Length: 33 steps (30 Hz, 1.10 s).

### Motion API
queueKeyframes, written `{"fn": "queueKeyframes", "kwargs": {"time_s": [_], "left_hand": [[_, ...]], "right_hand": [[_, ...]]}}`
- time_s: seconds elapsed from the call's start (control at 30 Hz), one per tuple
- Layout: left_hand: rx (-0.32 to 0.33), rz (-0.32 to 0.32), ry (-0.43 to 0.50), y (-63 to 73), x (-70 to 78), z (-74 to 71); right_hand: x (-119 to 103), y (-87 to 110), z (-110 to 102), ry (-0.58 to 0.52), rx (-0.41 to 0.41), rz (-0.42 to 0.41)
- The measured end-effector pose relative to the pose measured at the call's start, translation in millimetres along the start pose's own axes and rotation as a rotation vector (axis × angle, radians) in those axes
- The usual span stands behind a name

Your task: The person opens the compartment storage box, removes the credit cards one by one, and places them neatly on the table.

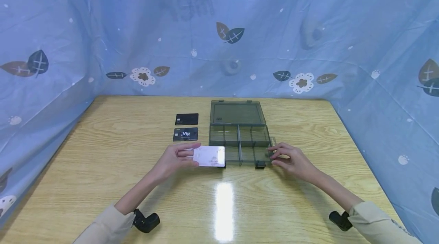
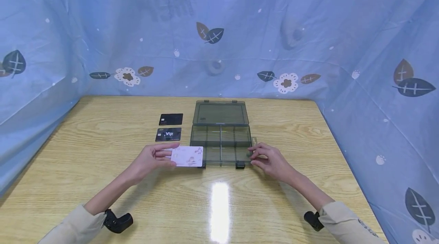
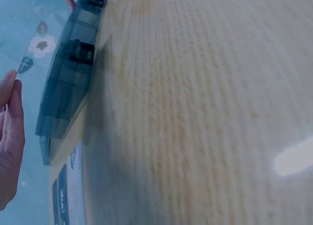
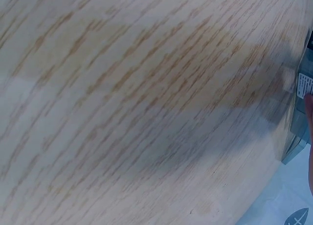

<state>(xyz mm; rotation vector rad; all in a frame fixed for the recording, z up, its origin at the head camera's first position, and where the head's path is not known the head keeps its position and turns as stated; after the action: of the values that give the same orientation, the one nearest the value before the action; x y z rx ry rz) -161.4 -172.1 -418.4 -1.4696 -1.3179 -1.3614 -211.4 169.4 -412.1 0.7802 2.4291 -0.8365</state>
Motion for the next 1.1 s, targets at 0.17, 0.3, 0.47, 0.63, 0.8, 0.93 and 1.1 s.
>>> {"fn": "queueKeyframes", "kwargs": {"time_s": [0.17, 0.3, 0.47, 0.63, 0.8, 0.93, 1.1], "left_hand": [[0.005, -0.005, -0.016, 7.5, -3.0, -2.3], [-0.005, -0.006, 0.005, 12.1, -4.9, -2.7], [-0.015, -0.022, 0.011, 19.2, -9.3, -5.4], [-0.011, -0.042, 0.007, 28.3, -17.6, -10.7], [-0.027, -0.036, 0.029, 37.5, -26.1, -14.3], [-0.037, -0.029, 0.049, 44.9, -31.8, -17.2], [-0.06, -0.022, 0.066, 54.9, -38.4, -20.7]], "right_hand": [[0, -0.1, 0, -0.024, 0.001, -0.003], [-1, 0.0, 0, -0.019, 0.003, -0.008], [-1, 0.0, -1, 0.0, 0.007, -0.013], [0, -0.3, -1, -0.014, 0.004, -0.01], [-1, -1.2, 0, 0.002, 0.01, -0.02], [0, -0.7, 1, -0.031, -0.008, 0.009], [1, 0.7, 2, -0.097, -0.033, 0.07]]}}
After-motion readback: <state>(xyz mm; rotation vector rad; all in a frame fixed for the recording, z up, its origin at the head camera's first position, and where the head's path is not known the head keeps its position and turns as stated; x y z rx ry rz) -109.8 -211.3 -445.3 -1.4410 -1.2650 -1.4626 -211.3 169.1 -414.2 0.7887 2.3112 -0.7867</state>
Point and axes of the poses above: each hand's wrist, its own y-axis away from the middle knuckle, its own z-axis out of the palm, x = y × z, the point moved 6 cm from there along -y, towards the middle knuckle
